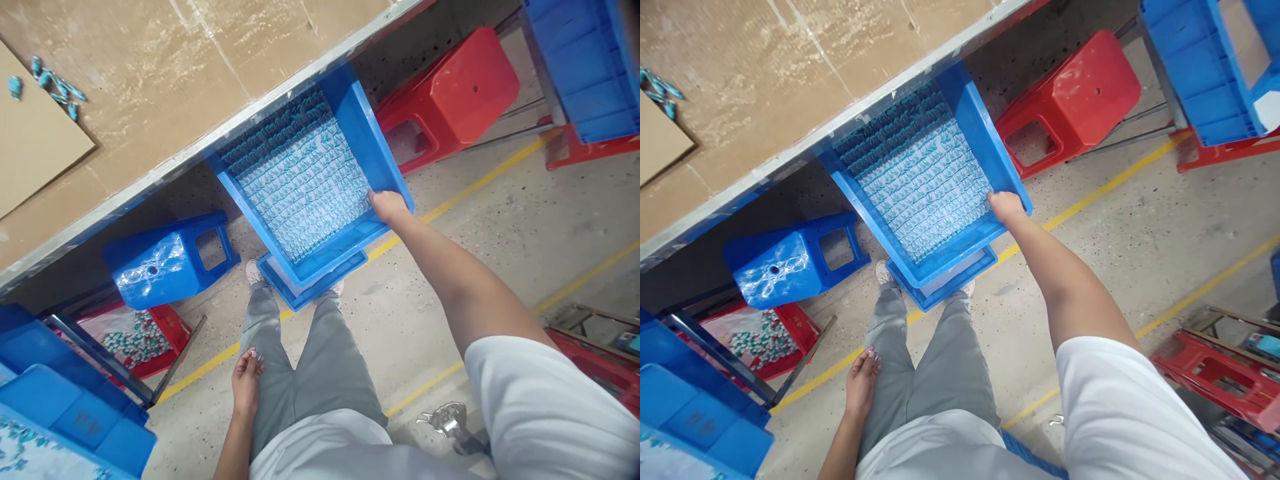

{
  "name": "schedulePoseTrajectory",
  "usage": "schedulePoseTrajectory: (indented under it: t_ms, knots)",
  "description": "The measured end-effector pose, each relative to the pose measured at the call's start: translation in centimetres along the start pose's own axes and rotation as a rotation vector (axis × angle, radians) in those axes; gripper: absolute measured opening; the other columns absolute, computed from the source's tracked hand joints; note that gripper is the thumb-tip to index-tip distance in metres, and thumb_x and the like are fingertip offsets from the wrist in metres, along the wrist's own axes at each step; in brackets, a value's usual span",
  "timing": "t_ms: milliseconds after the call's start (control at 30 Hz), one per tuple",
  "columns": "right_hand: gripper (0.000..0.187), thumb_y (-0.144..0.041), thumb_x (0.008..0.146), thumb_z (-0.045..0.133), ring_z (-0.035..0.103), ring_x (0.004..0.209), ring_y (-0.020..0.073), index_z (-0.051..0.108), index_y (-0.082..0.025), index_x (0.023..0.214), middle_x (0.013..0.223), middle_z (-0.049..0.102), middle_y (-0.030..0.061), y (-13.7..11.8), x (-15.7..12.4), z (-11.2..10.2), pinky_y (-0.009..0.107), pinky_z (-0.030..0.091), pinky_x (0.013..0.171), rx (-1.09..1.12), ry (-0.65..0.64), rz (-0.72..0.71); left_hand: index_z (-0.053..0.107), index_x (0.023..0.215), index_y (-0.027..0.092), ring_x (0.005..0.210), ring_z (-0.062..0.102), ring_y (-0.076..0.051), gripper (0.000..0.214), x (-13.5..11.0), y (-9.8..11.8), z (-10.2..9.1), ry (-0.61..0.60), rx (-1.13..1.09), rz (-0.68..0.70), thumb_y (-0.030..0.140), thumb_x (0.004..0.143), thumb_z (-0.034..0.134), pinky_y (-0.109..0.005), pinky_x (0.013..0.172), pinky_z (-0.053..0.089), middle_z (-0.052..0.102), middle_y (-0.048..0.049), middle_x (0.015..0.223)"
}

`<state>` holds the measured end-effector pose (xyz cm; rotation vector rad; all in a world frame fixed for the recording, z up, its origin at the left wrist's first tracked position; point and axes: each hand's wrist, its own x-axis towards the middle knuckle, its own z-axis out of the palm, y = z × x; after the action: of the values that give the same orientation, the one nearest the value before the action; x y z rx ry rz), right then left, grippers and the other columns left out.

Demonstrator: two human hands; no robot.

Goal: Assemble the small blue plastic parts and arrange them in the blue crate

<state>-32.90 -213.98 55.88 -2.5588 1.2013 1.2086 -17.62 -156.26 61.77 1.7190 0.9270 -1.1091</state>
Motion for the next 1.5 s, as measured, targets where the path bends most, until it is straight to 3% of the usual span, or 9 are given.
schedulePoseTrajectory:
  t_ms: [133,267,400,533,733,900,1100,1267,1500]
  knots:
    - [0.035,-0.014,0.093,0.044,0.068,0.1,0.0291,0.064,-0.012,0.122,0.108,0.071,0.0201,0.3,-1.7,-0.6,0.038,0.05,0.087,0.175,0.117,0.113,0.07,0.091,0.017,0.077,0.065,-0.015,0.053,-0.2,0.6,0.7,-0.022,0.02,0.041,0.042,0.05,0.093,-0.025,0.067,0.049,0.067,-0.0023,0.091]
    - [0.028,-0.023,0.088,0.055,0.067,0.094,0.023,0.067,-0.013,0.111,0.103,0.073,0.0123,-0.2,-5.4,-2.1,0.036,0.052,0.09,0.752,0.321,0.221,0.07,0.091,0.018,0.078,0.065,-0.014,0.051,-0.5,1.9,3.0,-0.162,0.006,0.127,0.046,0.054,0.092,-0.024,0.069,0.049,0.066,-0.0019,0.09]
    - [0.021,-0.033,0.093,0.05,0.066,0.077,0.0129,0.061,-0.017,0.102,0.102,0.072,0.0093,-2.4,-12.0,-3.0,0.027,0.055,0.074,1.561,0.187,0.163,0.07,0.093,0.019,0.078,0.065,-0.014,0.046,-2.4,2.9,7.4,-0.338,-0.078,0.239,0.043,0.059,0.09,-0.024,0.069,0.049,0.065,-0.0017,0.087]
    - [0.034,-0.051,0.085,0.067,0.071,0.086,0.0153,0.058,-0.022,0.101,0.099,0.073,0.0057,-6.0,-20.6,-1.1,0.033,0.057,0.084,1.959,0.143,-0.034,0.068,0.091,0.019,0.078,0.065,-0.015,0.038,-6.1,1.6,12.2,-0.513,-0.209,0.287,0.038,0.064,0.087,-0.026,0.069,0.05,0.064,-0.0015,0.081]
    - [0.032,-0.053,0.096,0.053,0.066,0.115,0.0232,0.064,-0.029,0.113,0.121,0.071,0.0074,-11.3,-33.3,3.5,0.047,0.05,0.105,1.709,0.342,-0.267,0.066,0.089,0.019,0.078,0.063,-0.016,0.026,-12.9,-4.2,16.8,-0.775,-0.348,0.061,0.026,0.068,0.079,-0.028,0.072,0.05,0.063,-0.0015,0.08]
    - [0.035,-0.038,0.101,0.039,0.054,0.133,0.0228,0.064,-0.036,0.125,0.133,0.065,0.0013,-12.5,-37.9,4.9,0.053,0.034,0.12,1.2,0.48,-0.553,0.067,0.09,0.017,0.085,0.064,-0.015,0.018,-17.2,-6.0,17.6,-0.829,-0.502,-0.003,0.024,0.074,0.072,-0.028,0.085,0.051,0.069,-0.0045,0.091]
    - [0.044,-0.034,0.099,0.041,0.041,0.143,0.0253,0.057,-0.03,0.14,0.147,0.053,0.0068,-14.3,-37.8,1.4,0.052,0.037,0.118,0.901,0.551,-0.791,0.066,0.084,0.015,0.081,0.065,-0.018,0.02,-19.0,-2.4,16.4,-0.726,-0.493,0.091,0.034,0.077,0.067,-0.028,0.079,0.051,0.068,-0.0075,0.083]
    - [0.046,-0.038,0.098,0.047,0.044,0.141,0.0262,0.053,-0.019,0.14,0.153,0.045,0.0144,-18.2,-37.1,-3.2,0.05,0.039,0.116,0.889,0.612,-0.846,0.065,0.082,0.013,0.053,0.05,-0.009,0.021,-16.9,5.2,11.8,-0.6,-0.493,0.247,0.032,0.073,0.068,-0.021,0.047,0.035,0.057,-0.0013,0.069]
    - [0.039,-0.031,0.091,0.047,0.072,0.096,0.0238,0.063,-0.011,0.121,0.118,0.071,0.0154,-23.8,-30.9,-4.8,0.036,0.053,0.091,0.67,-0.038,-0.697,0.062,0.102,0.015,0.053,0.046,-0.008,0.022,-9.2,20.2,0.3,-0.179,-0.315,0.625,0.028,0.086,0.054,-0.02,0.049,0.032,0.054,0.0013,0.072]
